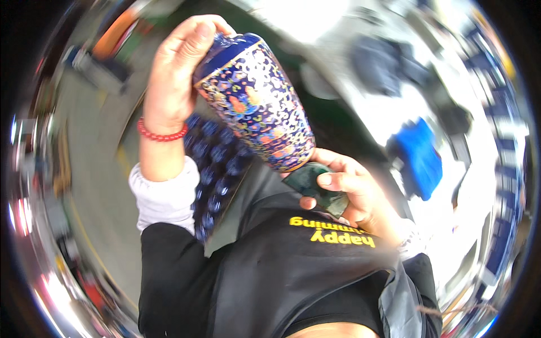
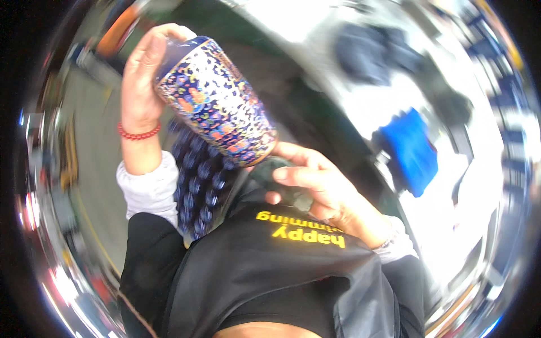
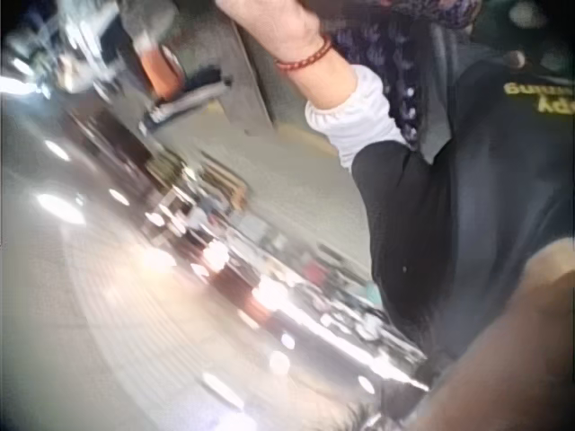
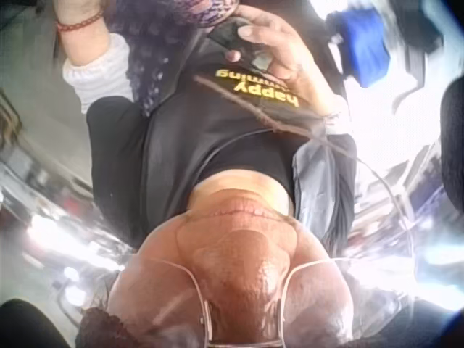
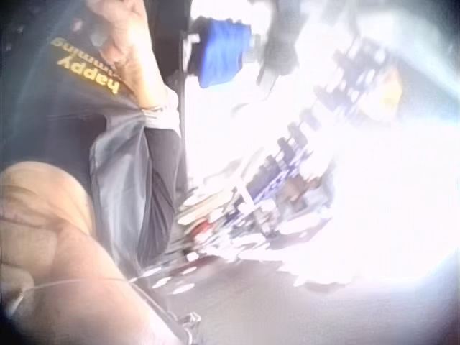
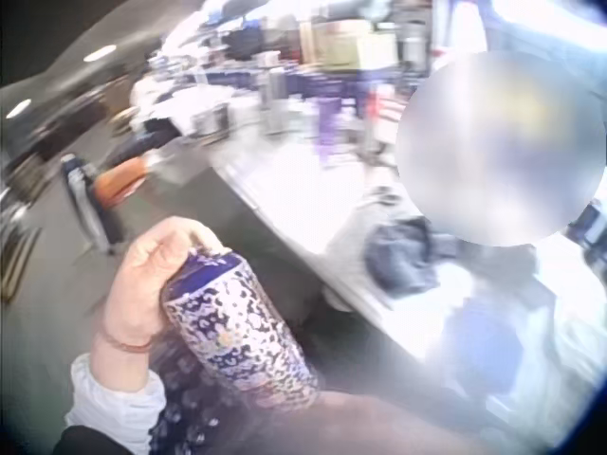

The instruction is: The person picks up a blue patterned vase, places it on a blue stand, and wipes its surface with a green cloth. They rotate the vase to clean different sides, then return it to the floor among other vases and repeat the process with additional vases.

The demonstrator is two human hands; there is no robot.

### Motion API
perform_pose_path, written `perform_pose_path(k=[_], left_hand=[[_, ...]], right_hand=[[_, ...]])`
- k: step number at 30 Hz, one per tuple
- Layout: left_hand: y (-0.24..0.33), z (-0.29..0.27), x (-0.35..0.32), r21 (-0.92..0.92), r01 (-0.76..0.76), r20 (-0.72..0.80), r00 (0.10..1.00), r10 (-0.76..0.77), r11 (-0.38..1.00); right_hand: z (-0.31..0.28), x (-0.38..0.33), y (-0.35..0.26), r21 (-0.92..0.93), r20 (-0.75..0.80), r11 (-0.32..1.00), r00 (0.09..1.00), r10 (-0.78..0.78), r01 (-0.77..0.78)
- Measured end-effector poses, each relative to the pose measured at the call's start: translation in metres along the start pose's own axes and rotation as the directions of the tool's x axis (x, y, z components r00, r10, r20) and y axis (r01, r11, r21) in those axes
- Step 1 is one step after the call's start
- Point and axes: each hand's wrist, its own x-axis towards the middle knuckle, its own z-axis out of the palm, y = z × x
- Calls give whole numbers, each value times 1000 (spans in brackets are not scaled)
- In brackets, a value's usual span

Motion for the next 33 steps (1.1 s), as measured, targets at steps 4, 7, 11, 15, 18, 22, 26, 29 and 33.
perform_pose_path(k=[4, 7, 11, 15, 18, 22, 26, 29, 33], left_hand=[[-13, 143, 96, -2, 39, 567, 823, -31, 999], [-56, 263, 126, -176, 422, 840, 535, -88, 889], [-110, 352, 118, 10, 402, 758, 594, -269, 916], [-132, 392, 121, 13, 467, 696, 630, -343, 884], [-136, 406, 126, 66, 426, 658, 661, -360, 902], [-137, 414, 130, 32, 487, 639, 661, -393, 873], [-137, 412, 133, 29, 485, 622, 676, -396, 874], [-139, 409, 129, 0, 478, 641, 675, -367, 878], [-138, 409, 129, 38, 497, 612, 674, -413, 867]], right_hand=[[-15, -90, 8, 145, -149, 923, 930, -337, 358], [-31, -130, 16, 284, -205, 786, 835, -510, 550], [-52, -160, 21, 370, -298, 646, 744, -598, 668], [-66, -173, 9, 420, -306, 588, 718, -626, 691], [-75, -176, -2, 443, -277, 604, 741, -611, 663], [-84, -172, -12, 508, -295, 554, 738, -607, 660], [-91, -171, -16, 538, -274, 556, 755, -595, 633], [-90, -171, -15, 534, -256, 580, 772, -583, 615], [-86, -171, -14, 489, -317, 591, 762, -565, 642]])
